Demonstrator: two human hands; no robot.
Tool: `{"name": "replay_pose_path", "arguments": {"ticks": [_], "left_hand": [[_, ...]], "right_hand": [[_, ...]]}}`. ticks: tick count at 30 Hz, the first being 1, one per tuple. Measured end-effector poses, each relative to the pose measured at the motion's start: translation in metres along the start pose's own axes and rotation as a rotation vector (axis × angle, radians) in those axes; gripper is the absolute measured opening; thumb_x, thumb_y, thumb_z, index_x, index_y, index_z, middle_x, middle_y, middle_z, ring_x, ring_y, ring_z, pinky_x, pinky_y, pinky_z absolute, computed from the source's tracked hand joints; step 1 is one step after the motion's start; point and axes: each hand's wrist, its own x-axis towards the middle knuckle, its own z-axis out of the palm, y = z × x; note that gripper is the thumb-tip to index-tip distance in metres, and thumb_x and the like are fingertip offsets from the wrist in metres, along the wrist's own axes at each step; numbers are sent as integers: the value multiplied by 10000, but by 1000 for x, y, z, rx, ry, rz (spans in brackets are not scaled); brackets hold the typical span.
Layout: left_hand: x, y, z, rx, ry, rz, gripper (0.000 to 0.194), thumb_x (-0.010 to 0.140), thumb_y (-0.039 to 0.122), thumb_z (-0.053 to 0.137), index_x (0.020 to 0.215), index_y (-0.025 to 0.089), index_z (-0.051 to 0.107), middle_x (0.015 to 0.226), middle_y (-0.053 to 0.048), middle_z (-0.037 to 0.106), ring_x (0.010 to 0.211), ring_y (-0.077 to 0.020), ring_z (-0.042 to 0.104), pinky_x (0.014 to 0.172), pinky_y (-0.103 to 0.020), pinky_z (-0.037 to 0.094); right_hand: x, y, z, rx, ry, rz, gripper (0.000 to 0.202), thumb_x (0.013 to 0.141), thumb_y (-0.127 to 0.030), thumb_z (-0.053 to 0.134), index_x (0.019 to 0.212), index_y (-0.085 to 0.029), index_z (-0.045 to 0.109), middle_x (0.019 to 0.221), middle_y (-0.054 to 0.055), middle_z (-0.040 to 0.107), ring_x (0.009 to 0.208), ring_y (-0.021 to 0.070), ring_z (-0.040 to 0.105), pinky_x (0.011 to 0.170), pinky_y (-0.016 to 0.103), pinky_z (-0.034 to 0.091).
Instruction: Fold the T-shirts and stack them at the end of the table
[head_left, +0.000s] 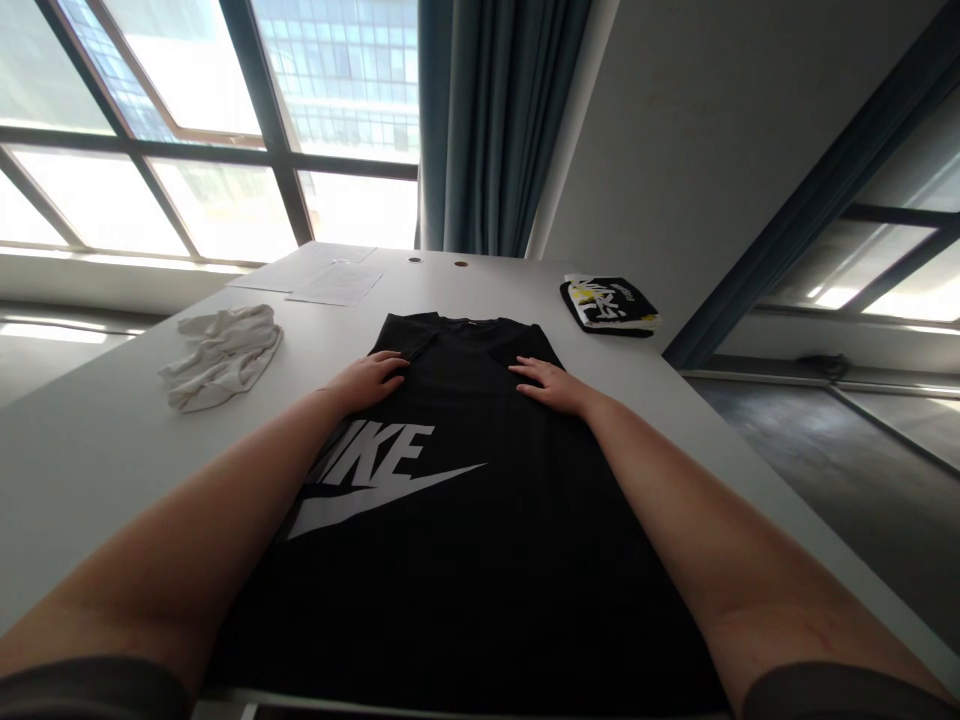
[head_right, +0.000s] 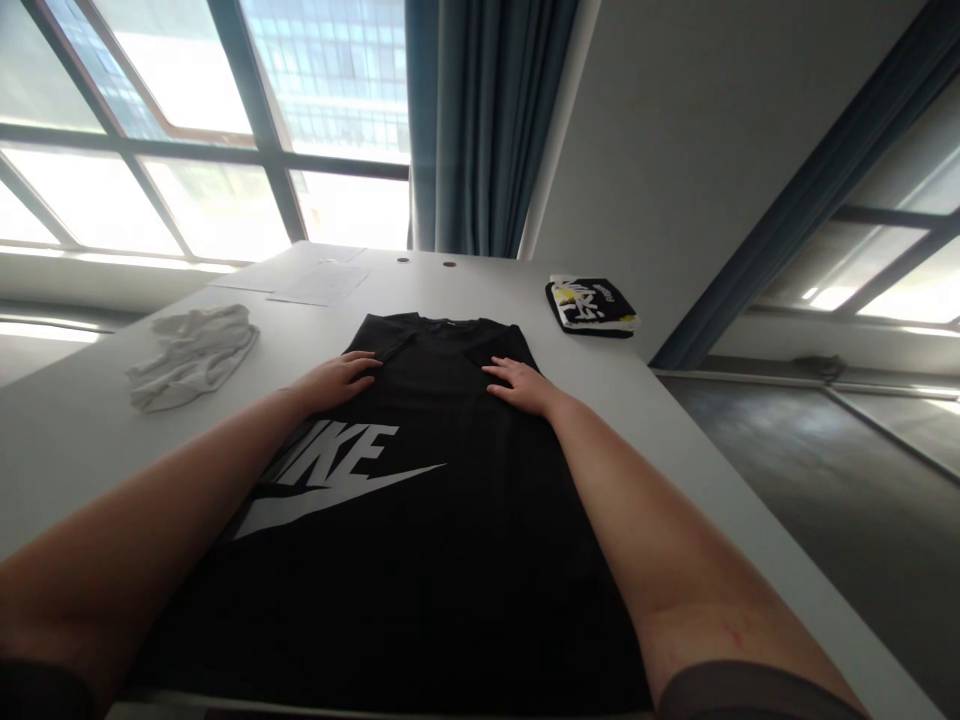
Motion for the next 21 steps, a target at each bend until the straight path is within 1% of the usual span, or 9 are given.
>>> {"name": "replay_pose_path", "arguments": {"ticks": [2, 4, 6, 8, 10, 14, 18, 21], "left_hand": [[0, -1, 0, -27, 14, -21, 584, 974, 469, 465, 1508, 239, 522, 1575, -71, 502, 1381, -269, 538, 1193, -395, 388], [0, -3, 0, -32, 25, -44, 646, 973, 476, 467, 1562, 212, 443, 1567, -88, 517, 1400, -264, 522, 1197, -389, 379], [1, -4, 0, -6, 0, -67, 638, 990, 484, 437, 1571, 220, 430, 1599, -82, 484, 1463, -256, 453, 1241, -417, 305], [2, -4, 1, 30, -46, -97, 604, 1014, 491, 388, 1563, 245, 448, 1653, -63, 405, 1533, -261, 343, 1279, -490, 186], [3, -5, 3, 46, -87, -135, 617, 1029, 507, 351, 1589, 256, 412, 1694, -59, 319, 1573, -275, 249, 1278, -550, 123], [4, -8, 5, 57, -115, -179, 667, 1032, 572, 323, 1626, 269, 348, 1723, -77, 231, 1594, -283, 175, 1270, -530, 151], [4, -10, 6, 85, -114, -221, 665, 1031, 604, 315, 1629, 313, 341, 1726, -80, 224, 1594, -304, 164, 1260, -536, 165], [4, -10, 6, 92, -123, -222, 668, 1034, 606, 306, 1637, 319, 321, 1728, -83, 218, 1594, -302, 167, 1260, -527, 166]], "right_hand": [[0, 0, 0, 1, -1, 0, 596, 992, -534, 536, 1535, -287, 521, 1671, 61, 363, 1548, 311, 312, 1278, 530, 238], [0, 1, 0, 6, -3, 1, 592, 990, -534, 540, 1534, -301, 521, 1671, 49, 364, 1548, 312, 311, 1278, 534, 238], [0, 1, 0, 12, -3, 3, 587, 988, -533, 541, 1534, -318, 519, 1671, 37, 366, 1549, 311, 310, 1278, 539, 236], [0, 1, 0, 14, -2, 6, 590, 988, -540, 542, 1533, -315, 521, 1671, 42, 366, 1550, 313, 306, 1279, 538, 232], [0, 1, 0, 13, -4, 7, 601, 989, -555, 539, 1534, -300, 524, 1672, 56, 363, 1551, 316, 303, 1281, 532, 229], [-1, 1, -1, 12, -11, 5, 600, 989, -556, 530, 1539, -316, 514, 1672, 52, 361, 1552, 326, 297, 1276, 554, 227], [-1, 0, -1, 3, -16, 16, 610, 992, -539, 527, 1543, -277, 513, 1674, 72, 355, 1555, 318, 292, 1281, 529, 227], [-2, -1, -2, 0, -20, 19, 607, 993, -539, 527, 1543, -284, 511, 1675, 63, 355, 1555, 315, 294, 1281, 527, 228]]}}
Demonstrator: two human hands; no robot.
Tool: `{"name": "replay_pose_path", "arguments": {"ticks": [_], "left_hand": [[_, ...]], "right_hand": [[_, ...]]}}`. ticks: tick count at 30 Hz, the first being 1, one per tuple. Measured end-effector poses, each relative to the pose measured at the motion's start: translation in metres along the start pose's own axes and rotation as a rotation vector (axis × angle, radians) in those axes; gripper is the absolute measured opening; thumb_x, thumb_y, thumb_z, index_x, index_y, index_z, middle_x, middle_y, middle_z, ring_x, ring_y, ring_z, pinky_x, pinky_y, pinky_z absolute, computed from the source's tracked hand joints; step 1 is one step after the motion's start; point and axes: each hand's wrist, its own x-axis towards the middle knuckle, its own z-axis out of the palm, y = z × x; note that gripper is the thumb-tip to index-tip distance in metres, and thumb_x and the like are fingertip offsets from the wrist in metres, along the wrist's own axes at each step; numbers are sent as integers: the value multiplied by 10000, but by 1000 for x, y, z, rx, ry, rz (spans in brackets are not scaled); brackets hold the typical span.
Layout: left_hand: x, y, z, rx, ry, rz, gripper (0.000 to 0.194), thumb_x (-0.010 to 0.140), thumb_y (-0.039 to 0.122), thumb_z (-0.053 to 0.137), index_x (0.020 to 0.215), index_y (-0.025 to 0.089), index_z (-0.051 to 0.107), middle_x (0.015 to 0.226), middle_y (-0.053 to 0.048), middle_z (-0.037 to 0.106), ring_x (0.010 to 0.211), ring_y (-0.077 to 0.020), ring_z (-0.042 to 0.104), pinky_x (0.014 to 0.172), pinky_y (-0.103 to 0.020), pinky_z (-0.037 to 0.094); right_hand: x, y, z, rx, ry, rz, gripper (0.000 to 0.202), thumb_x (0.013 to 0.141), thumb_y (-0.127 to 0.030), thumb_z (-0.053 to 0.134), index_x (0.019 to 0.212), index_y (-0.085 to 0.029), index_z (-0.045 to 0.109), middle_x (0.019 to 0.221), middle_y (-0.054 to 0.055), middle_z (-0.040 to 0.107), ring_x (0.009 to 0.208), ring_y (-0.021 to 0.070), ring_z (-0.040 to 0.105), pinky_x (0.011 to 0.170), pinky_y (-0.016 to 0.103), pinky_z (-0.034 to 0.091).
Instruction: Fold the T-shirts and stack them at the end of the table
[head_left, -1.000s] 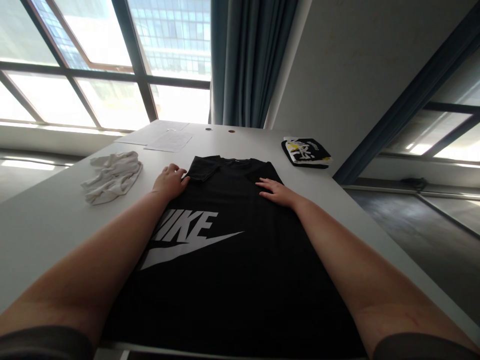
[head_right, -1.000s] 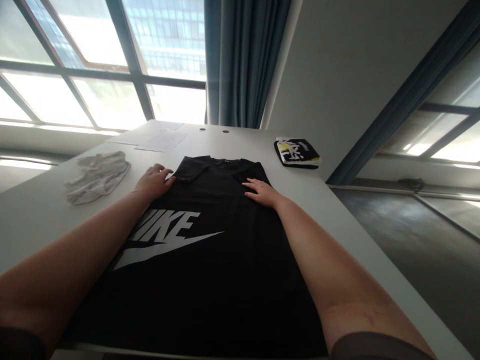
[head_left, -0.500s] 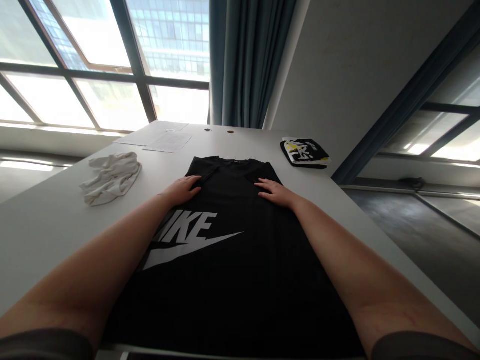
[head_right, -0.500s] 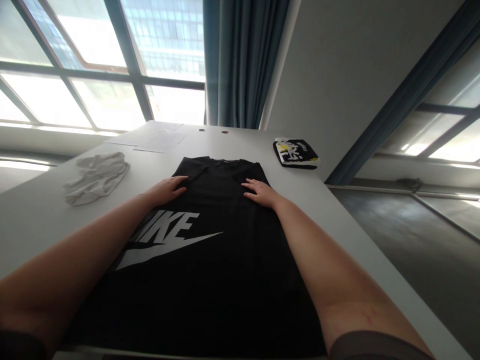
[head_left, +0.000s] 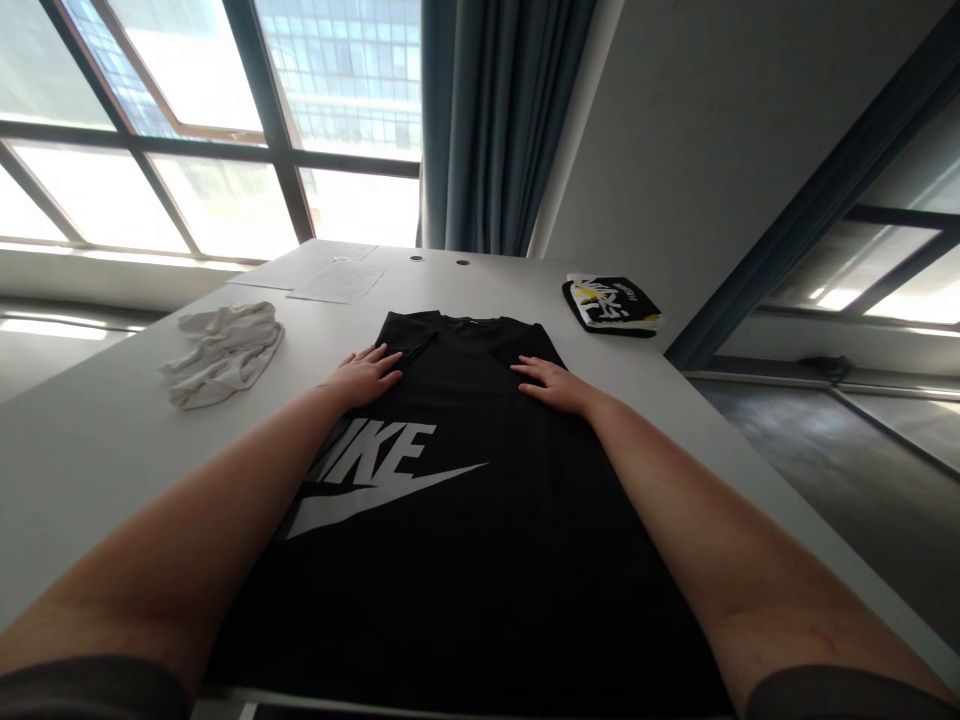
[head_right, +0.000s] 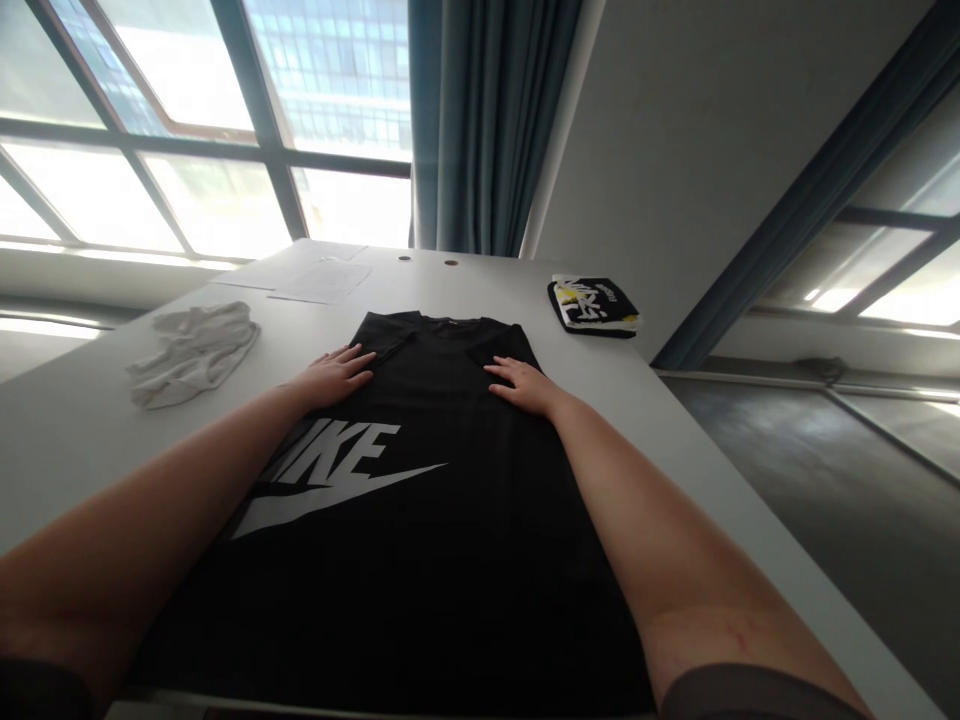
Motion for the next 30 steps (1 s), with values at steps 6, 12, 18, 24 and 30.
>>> {"name": "replay_pose_path", "arguments": {"ticks": [6, 12, 18, 24, 30], "left_hand": [[-1, 0, -1, -5, 8, 13, 635, 1028, 608, 335, 1622, 382, 343, 1724, -43, 246, 1585, -347, 183, 1248, -541, 187], [-2, 0, -3, -25, 10, 14, 605, 1024, 610, 349, 1599, 423, 377, 1716, -12, 271, 1582, -347, 194, 1249, -533, 189], [-2, 1, -4, -29, -7, 19, 597, 1028, 596, 347, 1599, 426, 374, 1722, -21, 252, 1584, -354, 182, 1253, -542, 171], [-2, -1, -5, -25, -19, 44, 585, 1029, 588, 349, 1593, 436, 381, 1722, -16, 253, 1584, -354, 182, 1256, -550, 160], [-2, -1, -3, -21, 11, 36, 600, 1025, 593, 364, 1596, 411, 387, 1715, -24, 274, 1580, -345, 203, 1260, -542, 171]], "right_hand": [[1, 1, 1, 4, 10, -11, 600, 986, -538, 532, 1536, -299, 521, 1670, 54, 365, 1548, 321, 310, 1279, 544, 229], [1, 3, 1, 3, 10, -12, 597, 988, -548, 534, 1538, -317, 514, 1669, 38, 369, 1549, 316, 310, 1277, 544, 237], [0, 2, 0, 1, 3, -3, 606, 990, -536, 534, 1540, -283, 516, 1672, 57, 363, 1551, 313, 303, 1282, 522, 234], [1, 2, 0, 14, 7, -12, 594, 987, -554, 536, 1535, -323, 519, 1668, 31, 372, 1551, 325, 302, 1279, 549, 232], [0, 2, 0, 14, 7, -9, 614, 990, -574, 534, 1535, -291, 525, 1670, 59, 367, 1549, 326, 305, 1283, 524, 231]]}}
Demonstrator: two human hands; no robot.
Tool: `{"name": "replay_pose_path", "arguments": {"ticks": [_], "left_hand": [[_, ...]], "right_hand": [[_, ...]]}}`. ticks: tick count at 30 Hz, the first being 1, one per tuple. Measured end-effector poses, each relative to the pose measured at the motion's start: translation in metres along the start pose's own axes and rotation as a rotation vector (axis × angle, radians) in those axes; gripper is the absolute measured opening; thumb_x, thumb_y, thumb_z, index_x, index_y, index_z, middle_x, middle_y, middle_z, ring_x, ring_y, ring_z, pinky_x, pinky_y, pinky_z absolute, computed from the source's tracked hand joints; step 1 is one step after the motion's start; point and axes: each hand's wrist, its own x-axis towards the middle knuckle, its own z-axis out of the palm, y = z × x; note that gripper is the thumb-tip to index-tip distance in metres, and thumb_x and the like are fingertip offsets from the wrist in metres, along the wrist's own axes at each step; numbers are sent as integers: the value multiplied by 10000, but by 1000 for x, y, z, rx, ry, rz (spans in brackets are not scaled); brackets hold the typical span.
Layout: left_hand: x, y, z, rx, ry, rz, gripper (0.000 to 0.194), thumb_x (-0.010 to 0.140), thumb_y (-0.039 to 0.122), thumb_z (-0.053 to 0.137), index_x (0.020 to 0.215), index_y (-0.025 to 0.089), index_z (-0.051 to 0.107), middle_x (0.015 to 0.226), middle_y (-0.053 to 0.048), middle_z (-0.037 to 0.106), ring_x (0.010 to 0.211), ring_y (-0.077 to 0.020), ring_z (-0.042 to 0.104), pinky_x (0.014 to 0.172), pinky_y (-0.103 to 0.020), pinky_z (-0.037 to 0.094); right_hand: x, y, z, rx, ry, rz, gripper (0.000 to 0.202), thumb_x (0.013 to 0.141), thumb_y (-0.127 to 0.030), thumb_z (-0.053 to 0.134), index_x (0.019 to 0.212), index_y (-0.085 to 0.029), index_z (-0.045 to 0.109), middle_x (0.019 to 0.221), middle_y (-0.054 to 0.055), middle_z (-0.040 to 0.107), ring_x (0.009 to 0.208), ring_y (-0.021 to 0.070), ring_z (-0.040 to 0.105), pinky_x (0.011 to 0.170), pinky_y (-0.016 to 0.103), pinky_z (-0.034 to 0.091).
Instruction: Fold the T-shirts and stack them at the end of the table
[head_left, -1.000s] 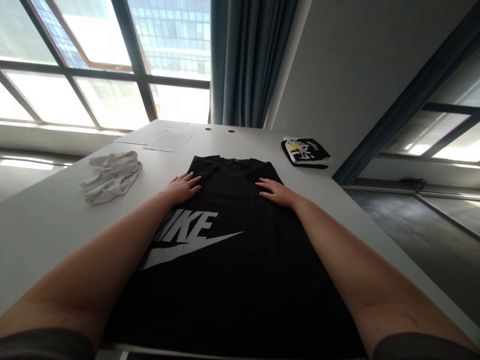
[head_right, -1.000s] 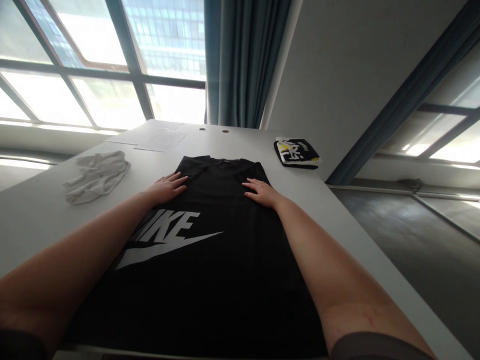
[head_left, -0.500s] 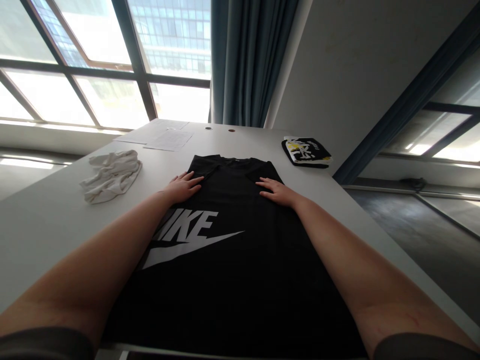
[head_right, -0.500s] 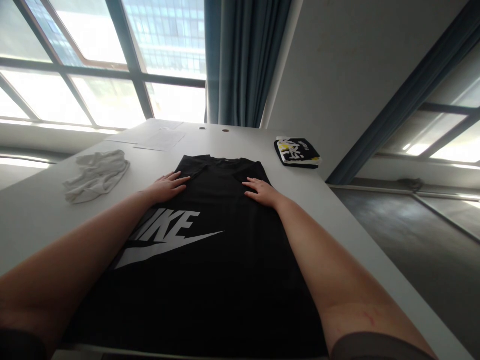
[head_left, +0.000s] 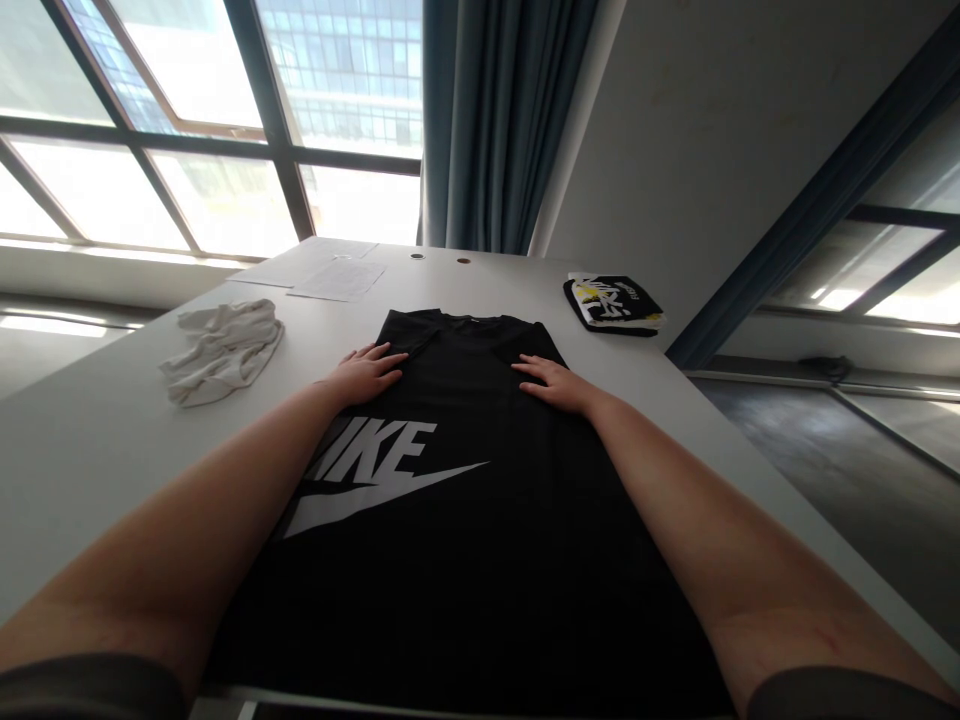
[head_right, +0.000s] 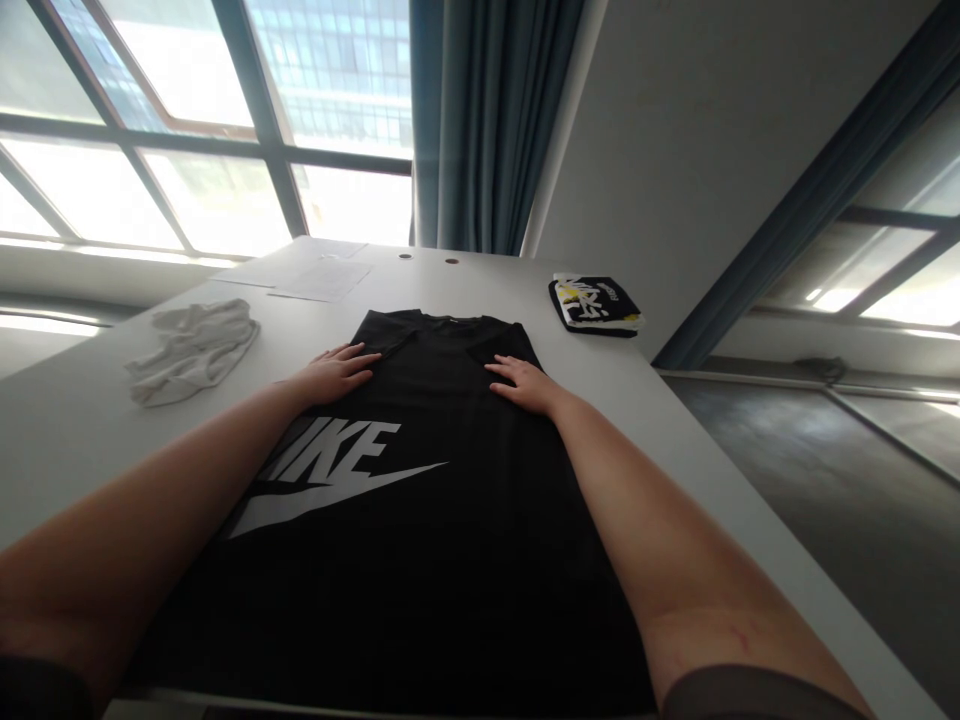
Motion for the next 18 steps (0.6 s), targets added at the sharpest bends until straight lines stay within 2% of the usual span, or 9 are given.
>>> {"name": "replay_pose_path", "arguments": {"ticks": [7, 18], "left_hand": [[-3, 6, -4, 33, -7, -17, 606, 1031, 589, 356, 1601, 388, 387, 1714, -19, 275, 1579, -318, 219, 1271, -513, 181], [-3, 6, -4, 22, -2, -21, 607, 1024, 598, 358, 1594, 396, 398, 1716, -3, 270, 1577, -325, 222, 1272, -518, 181]], "right_hand": [[1, 1, 1, -11, 2, 0, 598, 986, -528, 541, 1532, -285, 525, 1668, 63, 370, 1545, 331, 313, 1275, 545, 235], [0, -1, 0, -24, -11, 9, 603, 1000, -525, 524, 1551, -282, 502, 1682, 65, 339, 1556, 318, 291, 1282, 524, 221]]}}
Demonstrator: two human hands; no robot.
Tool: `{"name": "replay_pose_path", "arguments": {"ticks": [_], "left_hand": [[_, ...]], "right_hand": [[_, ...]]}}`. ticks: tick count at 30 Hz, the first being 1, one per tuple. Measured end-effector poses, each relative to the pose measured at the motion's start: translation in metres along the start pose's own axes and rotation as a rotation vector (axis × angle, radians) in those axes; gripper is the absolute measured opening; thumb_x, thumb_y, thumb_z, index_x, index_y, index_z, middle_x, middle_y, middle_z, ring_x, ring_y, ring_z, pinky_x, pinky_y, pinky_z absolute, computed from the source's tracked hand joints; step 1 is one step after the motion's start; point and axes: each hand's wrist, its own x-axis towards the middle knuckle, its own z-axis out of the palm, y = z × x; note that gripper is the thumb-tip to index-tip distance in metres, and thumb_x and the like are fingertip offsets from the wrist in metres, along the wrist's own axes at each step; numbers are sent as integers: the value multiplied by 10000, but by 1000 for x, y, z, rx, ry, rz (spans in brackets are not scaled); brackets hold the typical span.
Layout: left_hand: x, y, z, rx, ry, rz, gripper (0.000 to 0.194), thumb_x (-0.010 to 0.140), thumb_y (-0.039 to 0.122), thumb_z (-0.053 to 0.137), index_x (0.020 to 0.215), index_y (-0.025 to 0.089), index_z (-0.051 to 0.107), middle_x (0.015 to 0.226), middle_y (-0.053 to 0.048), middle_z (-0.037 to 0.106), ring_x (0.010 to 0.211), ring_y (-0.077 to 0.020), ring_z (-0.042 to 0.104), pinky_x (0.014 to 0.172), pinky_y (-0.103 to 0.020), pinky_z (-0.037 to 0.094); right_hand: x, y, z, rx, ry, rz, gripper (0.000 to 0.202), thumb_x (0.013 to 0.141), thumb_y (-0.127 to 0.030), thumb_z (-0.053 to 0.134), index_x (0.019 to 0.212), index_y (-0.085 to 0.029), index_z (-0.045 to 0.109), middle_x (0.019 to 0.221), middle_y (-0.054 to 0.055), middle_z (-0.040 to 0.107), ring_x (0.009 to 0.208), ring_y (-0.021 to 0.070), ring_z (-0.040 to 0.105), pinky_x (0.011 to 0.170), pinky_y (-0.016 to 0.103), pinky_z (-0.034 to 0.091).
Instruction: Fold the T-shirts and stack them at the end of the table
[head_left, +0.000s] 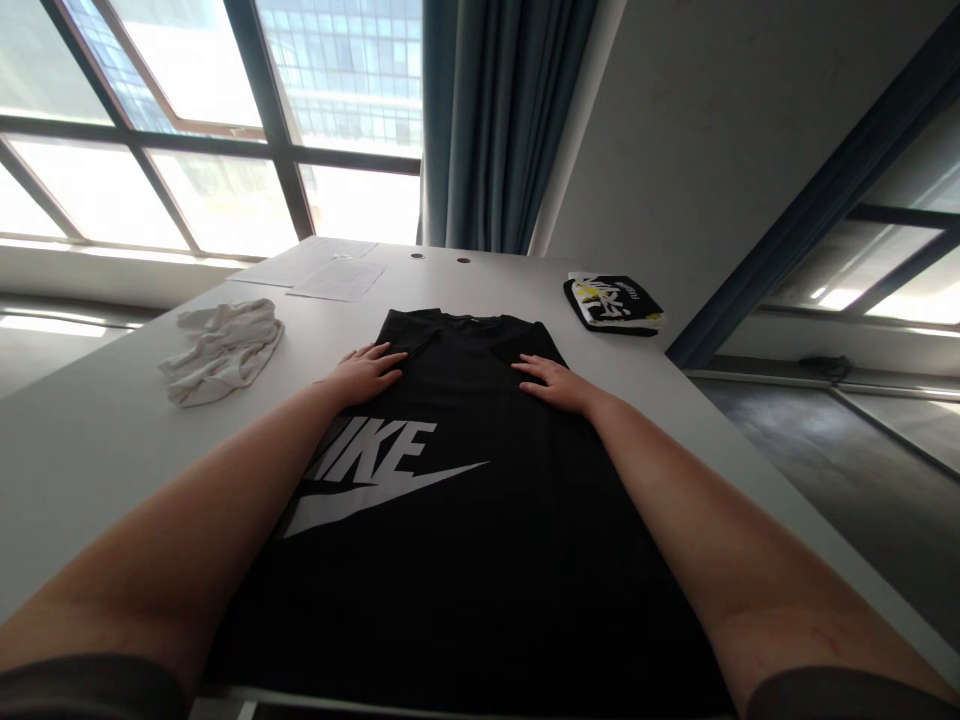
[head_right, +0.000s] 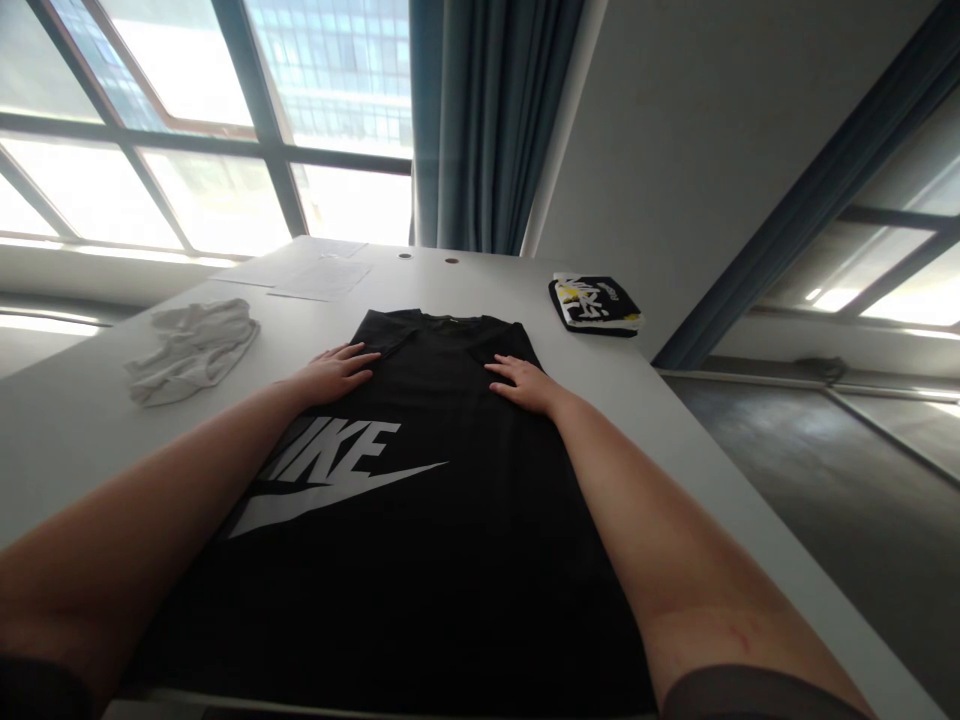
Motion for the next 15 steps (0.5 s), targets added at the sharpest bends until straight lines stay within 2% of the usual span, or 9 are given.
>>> {"name": "replay_pose_path", "arguments": {"ticks": [5, 8, 15], "left_hand": [[1, -2, 1, -1, 9, 11, 607, 1023, 603, 354, 1592, 398, 402, 1715, 3, 271, 1575, -331, 227, 1268, -531, 193], [1, -3, 2, -1, 9, 13, 605, 1021, 602, 361, 1592, 403, 400, 1713, 10, 276, 1575, -330, 228, 1268, -527, 198], [0, -1, 1, -5, 1, 8, 611, 1022, 602, 352, 1596, 398, 394, 1714, -5, 276, 1577, -328, 221, 1271, -522, 180]], "right_hand": [[2, 1, 1, -17, -100, 45, 663, 1007, -585, 491, 1610, -328, 393, 1725, 42, 210, 1589, 339, 160, 1284, 580, 137], [2, -1, 1, -21, -117, 52, 684, 1008, -605, 474, 1626, -337, 355, 1732, 38, 164, 1593, 343, 119, 1282, 590, 119], [0, -2, -1, 52, -121, -24, 674, 1010, -600, 475, 1624, -354, 348, 1724, 22, 201, 1596, 310, 130, 1289, 578, 90]]}}
